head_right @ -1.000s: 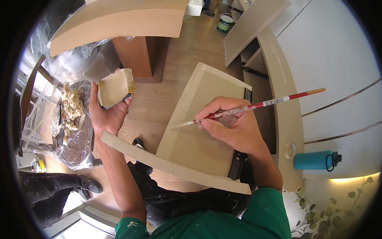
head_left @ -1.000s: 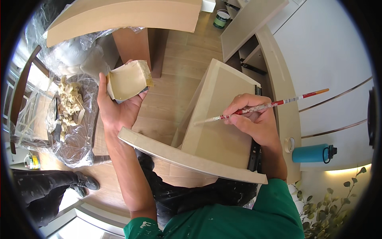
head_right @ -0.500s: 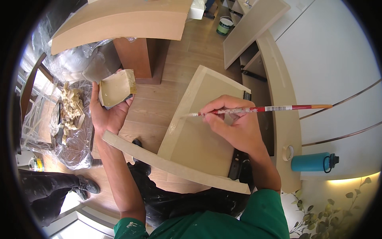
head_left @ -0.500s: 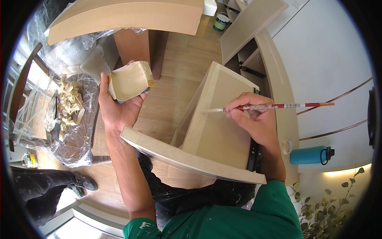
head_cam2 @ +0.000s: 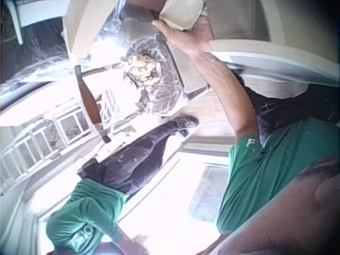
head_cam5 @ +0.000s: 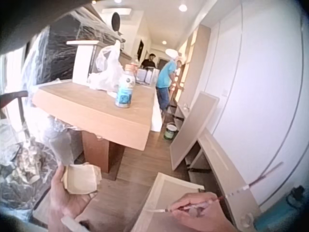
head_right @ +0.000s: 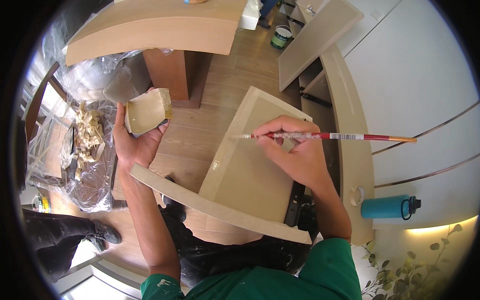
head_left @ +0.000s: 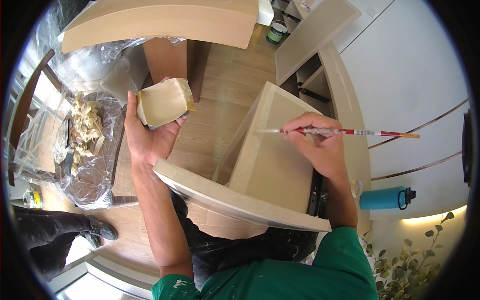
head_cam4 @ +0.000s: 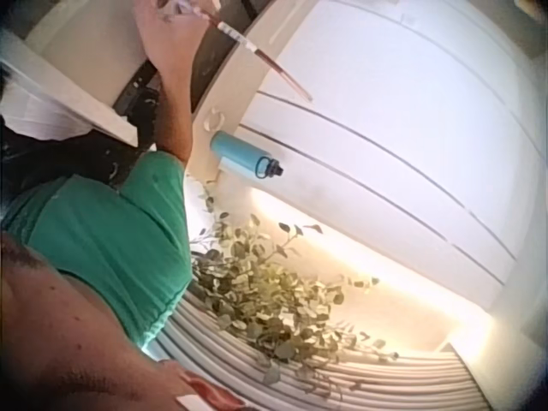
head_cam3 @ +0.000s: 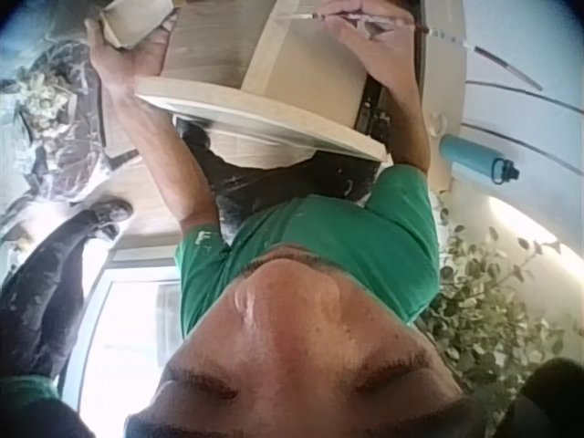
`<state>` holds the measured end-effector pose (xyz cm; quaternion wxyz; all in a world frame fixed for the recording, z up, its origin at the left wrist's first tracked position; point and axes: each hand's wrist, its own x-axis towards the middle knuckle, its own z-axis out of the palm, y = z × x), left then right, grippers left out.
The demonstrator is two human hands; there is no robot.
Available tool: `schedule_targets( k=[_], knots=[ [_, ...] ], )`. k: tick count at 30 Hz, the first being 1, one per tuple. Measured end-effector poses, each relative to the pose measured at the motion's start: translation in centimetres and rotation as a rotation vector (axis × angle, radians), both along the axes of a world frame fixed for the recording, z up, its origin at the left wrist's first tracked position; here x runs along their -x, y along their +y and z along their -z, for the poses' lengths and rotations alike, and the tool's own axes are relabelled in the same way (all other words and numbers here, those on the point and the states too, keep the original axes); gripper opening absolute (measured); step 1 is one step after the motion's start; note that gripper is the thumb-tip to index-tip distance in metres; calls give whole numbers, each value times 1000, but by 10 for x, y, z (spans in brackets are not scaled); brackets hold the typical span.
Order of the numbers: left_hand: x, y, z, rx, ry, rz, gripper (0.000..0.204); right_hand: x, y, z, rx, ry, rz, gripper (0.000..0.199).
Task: The person applies a substance with a brush to the edges and seams of a small white drawer, using a small container to hold the material and smoothing it along the corners.
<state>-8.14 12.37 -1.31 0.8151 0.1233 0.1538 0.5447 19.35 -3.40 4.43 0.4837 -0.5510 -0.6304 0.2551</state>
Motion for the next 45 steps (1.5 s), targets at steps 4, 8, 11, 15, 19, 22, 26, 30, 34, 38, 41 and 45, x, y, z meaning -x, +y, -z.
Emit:
schedule_targets(
  k=[4, 8, 11, 15, 19, 22, 26, 30, 34, 38, 41, 45],
  knots=[
    [0, 1, 1, 0, -3, 3, 66, -1, -1, -6, 23, -27, -11, 11],
    [2, 1, 4, -19, -13, 23, 67, -6, 3, -3, 52, -59, 37, 11],
    [2, 2, 3, -16, -10, 23, 67, -5, -2, -9, 83, -76, -57, 12],
    [6, 6, 13, -87, -92, 76, 62, -9, 1, -4, 77, -56, -9, 12],
    [2, 3, 5, -24, -10, 28, 67, 3, -4, -4, 45, 26, -18, 12],
    [1, 2, 3, -20, 5, 24, 68, 8, -8, -6, 17, -18, -112, 12],
    [0, 1, 2, -6, 5, 8, 68, 17, -17, -15, 49, -27, -211, 13],
    [3, 2, 5, -31, -10, 22, 67, 12, -9, -18, -3, -171, -154, 15],
    [9, 9, 20, -127, -161, 123, 57, 3, 0, -10, -55, -142, -51, 15],
    [9, 9, 22, -117, -155, 118, 55, 11, -10, -16, -10, -152, -137, 16],
    [7, 5, 17, -83, -104, 84, 54, 18, -17, -18, 42, -76, -213, 17],
    [3, 2, 11, -46, -28, 30, 53, 20, -17, -21, 46, -40, -329, 20]
  ],
)
